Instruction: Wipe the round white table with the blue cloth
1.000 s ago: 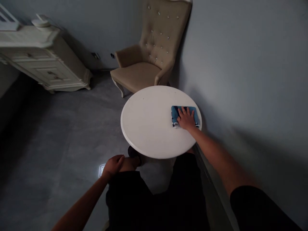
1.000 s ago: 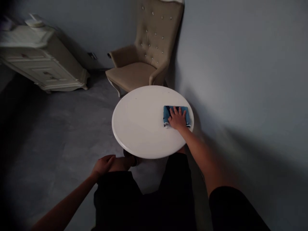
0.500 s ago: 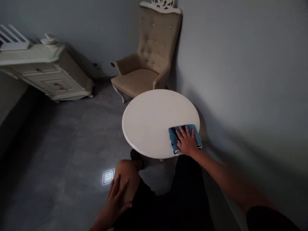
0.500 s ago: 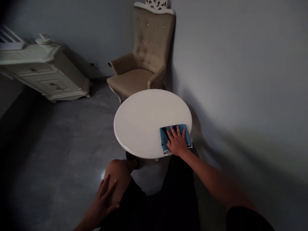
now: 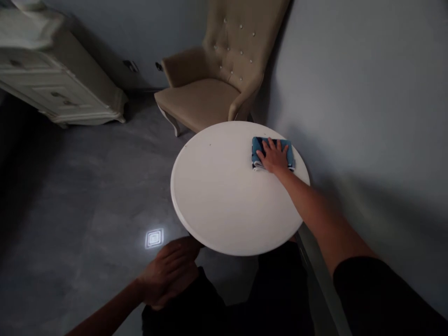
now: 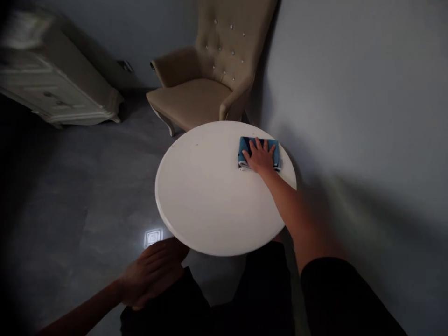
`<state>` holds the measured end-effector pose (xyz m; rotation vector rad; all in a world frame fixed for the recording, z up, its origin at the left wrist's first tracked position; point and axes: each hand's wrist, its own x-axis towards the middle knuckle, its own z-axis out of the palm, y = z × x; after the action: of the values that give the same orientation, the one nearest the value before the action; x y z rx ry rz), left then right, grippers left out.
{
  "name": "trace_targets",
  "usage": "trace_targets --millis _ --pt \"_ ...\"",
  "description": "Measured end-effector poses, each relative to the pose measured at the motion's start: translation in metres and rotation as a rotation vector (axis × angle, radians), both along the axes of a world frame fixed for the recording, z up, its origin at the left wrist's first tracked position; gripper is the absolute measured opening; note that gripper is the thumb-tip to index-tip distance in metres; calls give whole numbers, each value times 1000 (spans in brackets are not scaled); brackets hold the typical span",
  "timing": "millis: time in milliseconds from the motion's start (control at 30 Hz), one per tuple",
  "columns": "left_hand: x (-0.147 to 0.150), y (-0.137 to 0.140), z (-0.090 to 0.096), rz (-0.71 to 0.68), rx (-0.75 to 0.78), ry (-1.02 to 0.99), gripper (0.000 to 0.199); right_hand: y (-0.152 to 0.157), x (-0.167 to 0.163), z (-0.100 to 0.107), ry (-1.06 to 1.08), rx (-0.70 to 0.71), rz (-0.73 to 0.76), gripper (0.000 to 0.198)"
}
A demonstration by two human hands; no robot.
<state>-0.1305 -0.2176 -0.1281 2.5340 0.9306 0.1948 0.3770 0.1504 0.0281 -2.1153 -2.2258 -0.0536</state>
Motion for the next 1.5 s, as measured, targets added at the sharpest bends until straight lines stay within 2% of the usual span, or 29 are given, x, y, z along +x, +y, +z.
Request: trace_targets --millis 133,233,333,433,500,567,700,967,1033,1100,1167,1267,1400,1500 --pt "-23 -3 -12 -20 -91 -17 74 83 -5 -7 -7 9 4 85" --pt "-34 -7 -14 -11 -112 2 72 119 -8 -9 -43 0 15 85" --pt "-35 -7 -12 7 -119 25 66 124 -12 -5 -68 -8 1 84" --pt "-35 -2 -9 -20 -161 13 66 104 -17 1 -56 10 -17 83" --pt "-36 3 -8 -91 -121 -13 71 80 -19 4 -50 13 -18 83" --pt "-38 6 -8 -175 10 -45 75 48 -20 5 -52 1 -6 82" --pt "-36 5 -9 -216 261 -84 77 -40 -19 2 -86 -12 30 79" --pt "-32 -8 -13 -169 324 -145 77 -267 -12 -23 -106 22 190 71" --pt "-33 -10 -14 -169 350 -152 79 -302 -13 -28 -114 25 200 69" --pt "-34 -10 -17 -177 354 -154 79 -316 -14 -29 -128 7 190 68" --pt "-35 -10 -18 -169 329 -151 79 -307 -16 -27 -140 -25 173 69" --pt "-35 -8 -19 -177 324 -153 78 -260 -20 -18 -146 -69 142 71" --pt "-34 -2 -16 -221 352 -173 84 -163 -31 -4 -129 -93 72 75" --pt "-34 3 -15 -228 361 -180 80 -83 -43 5 -116 -88 14 78"
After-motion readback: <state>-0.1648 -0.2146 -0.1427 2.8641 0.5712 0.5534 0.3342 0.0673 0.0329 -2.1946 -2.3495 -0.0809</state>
